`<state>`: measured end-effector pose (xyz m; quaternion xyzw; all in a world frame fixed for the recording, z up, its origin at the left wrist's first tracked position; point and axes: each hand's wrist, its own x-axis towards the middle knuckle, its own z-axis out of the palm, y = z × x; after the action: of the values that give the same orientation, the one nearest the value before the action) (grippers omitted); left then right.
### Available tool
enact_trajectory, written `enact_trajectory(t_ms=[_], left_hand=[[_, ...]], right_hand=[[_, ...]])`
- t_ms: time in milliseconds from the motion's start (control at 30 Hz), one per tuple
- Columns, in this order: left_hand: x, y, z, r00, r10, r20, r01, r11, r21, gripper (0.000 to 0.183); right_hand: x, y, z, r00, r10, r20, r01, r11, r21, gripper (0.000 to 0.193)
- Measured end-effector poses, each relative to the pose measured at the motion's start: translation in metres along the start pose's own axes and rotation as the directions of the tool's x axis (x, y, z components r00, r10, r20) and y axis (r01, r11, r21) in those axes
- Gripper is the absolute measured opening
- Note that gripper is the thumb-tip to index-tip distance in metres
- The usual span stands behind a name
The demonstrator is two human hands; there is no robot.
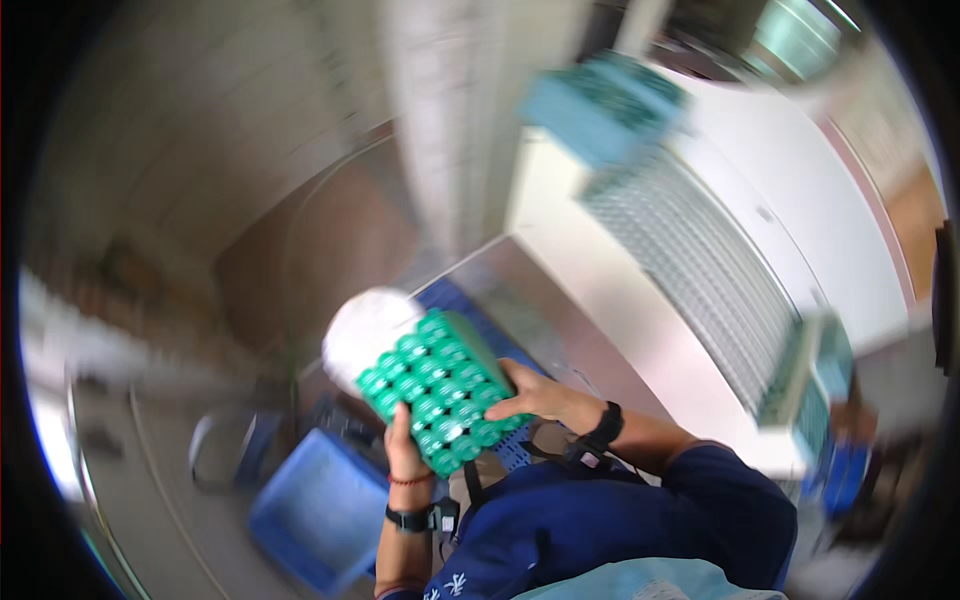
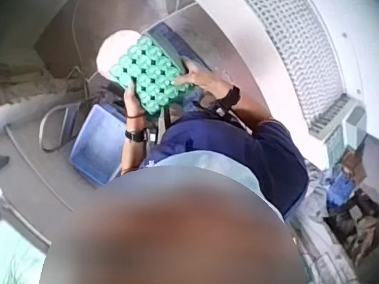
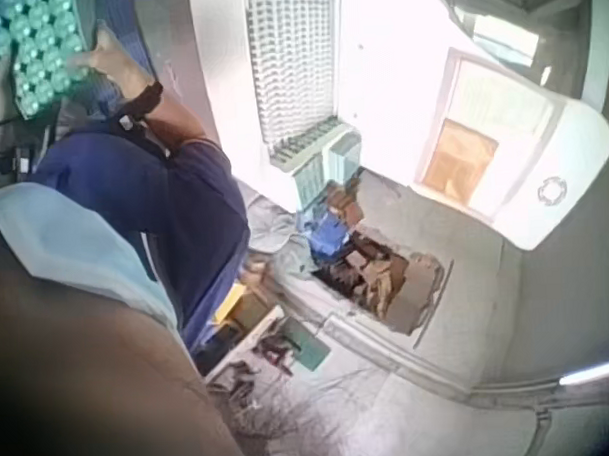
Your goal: The recorder takes green perforated circuit boards from a storage bin and places them onto a specialized processing rack.
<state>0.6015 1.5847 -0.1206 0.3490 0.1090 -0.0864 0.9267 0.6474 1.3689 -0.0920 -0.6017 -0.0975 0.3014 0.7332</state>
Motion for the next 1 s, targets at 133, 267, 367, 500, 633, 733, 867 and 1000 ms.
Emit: enact_trajectory(t_ms=[133,267,367,500,633,733,867,1000], left_hand=[[0.015,-0.054,0.125,0.941,-0.122,0.317,0.059,0.978,0.201,0.057],[0.027,-0.107,0.221,0.745,-0.442,0.500,0.236,0.875,0.422,0.052],[0.014,-0.132,0.285,0.510,-0.644,0.571,0.316,0.757,0.572,0.054],[0.006,-0.170,0.350,0.112,-0.644,0.757,0.303,0.748,0.591,0.065],[0.039,-0.190,0.347,0.193,-0.653,0.733,0.200,0.757,0.622,0.060],[0.078,-0.177,0.323,0.279,-0.655,0.702,0.171,0.754,0.635,0.052],[0.113,-0.147,0.280,0.473,-0.646,0.599,0.213,0.743,0.634,0.041],[0.135,-0.119,0.238,0.629,-0.586,0.511,0.219,0.764,0.607,0.038]], right_hand=[[-0.125,-0.024,-0.067,0.943,-0.151,-0.295,0.161,0.987,0.008,0.089],[-0.239,-0.050,-0.065,0.708,-0.198,-0.678,0.363,0.925,0.109,0.076],[-0.290,-0.051,-0.059,0.542,-0.383,-0.748,0.641,0.764,0.073,0.068],[-0.357,-0.054,-0.038,0.227,-0.184,-0.956,0.762,0.645,0.057,0.059],[-0.417,-0.028,-0.053,-0.137,-0.179,-0.974,0.845,0.492,-0.209,0.057],[-0.457,-0.024,-0.072,-0.388,-0.115,-0.915,0.806,0.438,-0.397,0.053],[-0.513,-0.012,-0.116,-0.536,-0.065,-0.842,0.771,0.368,-0.519,0.048],[-0.542,-0.005,-0.152,-0.518,0.095,-0.850,0.826,0.313,-0.469,0.047]])
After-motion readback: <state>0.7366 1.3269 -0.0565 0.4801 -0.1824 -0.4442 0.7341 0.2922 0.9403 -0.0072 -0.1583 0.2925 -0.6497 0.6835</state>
